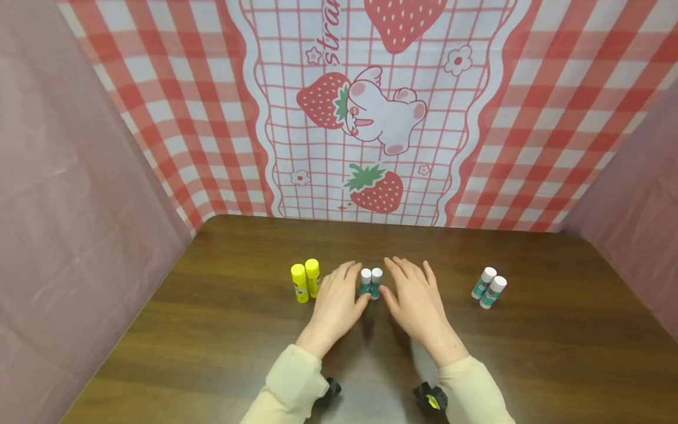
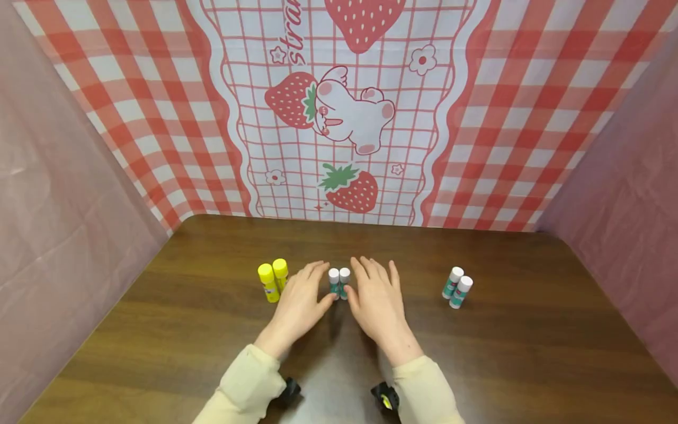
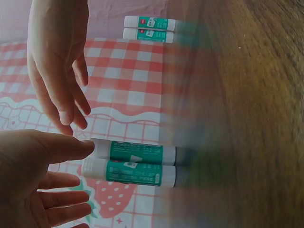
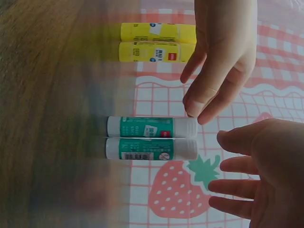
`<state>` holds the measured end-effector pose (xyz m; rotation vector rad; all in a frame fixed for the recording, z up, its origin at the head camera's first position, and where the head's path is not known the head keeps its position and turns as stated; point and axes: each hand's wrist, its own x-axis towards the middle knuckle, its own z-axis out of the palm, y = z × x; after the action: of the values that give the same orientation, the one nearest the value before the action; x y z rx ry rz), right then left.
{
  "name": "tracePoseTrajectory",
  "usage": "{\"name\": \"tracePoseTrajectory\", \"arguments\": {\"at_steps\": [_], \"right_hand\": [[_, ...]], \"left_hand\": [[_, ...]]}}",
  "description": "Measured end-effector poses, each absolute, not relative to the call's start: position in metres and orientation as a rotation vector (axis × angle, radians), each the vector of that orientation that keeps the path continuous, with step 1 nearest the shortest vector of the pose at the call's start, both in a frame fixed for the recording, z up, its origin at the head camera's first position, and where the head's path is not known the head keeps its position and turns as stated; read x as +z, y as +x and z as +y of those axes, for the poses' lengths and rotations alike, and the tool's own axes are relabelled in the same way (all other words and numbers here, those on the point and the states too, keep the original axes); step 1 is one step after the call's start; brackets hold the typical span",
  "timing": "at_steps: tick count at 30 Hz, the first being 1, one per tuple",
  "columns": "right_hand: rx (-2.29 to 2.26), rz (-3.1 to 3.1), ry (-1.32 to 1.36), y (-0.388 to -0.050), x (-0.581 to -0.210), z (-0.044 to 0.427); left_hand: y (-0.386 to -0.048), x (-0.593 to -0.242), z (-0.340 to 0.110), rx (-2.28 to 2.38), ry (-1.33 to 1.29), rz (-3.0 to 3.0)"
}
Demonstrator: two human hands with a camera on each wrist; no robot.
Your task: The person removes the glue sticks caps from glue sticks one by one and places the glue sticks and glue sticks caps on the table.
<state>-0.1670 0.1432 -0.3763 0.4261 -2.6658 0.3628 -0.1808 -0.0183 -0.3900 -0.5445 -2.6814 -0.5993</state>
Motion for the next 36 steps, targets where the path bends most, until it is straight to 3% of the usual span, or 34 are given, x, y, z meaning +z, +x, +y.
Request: {"name": "tracePoseTrajectory", "arguments": {"at_steps": [14,26,36], "right_hand": [[0.459,-2.57,0.522,-0.176,-0.384,0.133],[0.506,-2.572,0.507,-0.188,-0.392,0.123],[0.578,-2.394,0.488,-0.185,-0.389,0.124]], "left_hand": [[-0.194,-0.405,-0.012,-0.845,-0.458,-2.727],[-0.197,-0.418,-0.011,-0.696,-0.398,-2.683],[-0.19,-0.401,-0.003,-0.509,-0.471,-2.382]]}}
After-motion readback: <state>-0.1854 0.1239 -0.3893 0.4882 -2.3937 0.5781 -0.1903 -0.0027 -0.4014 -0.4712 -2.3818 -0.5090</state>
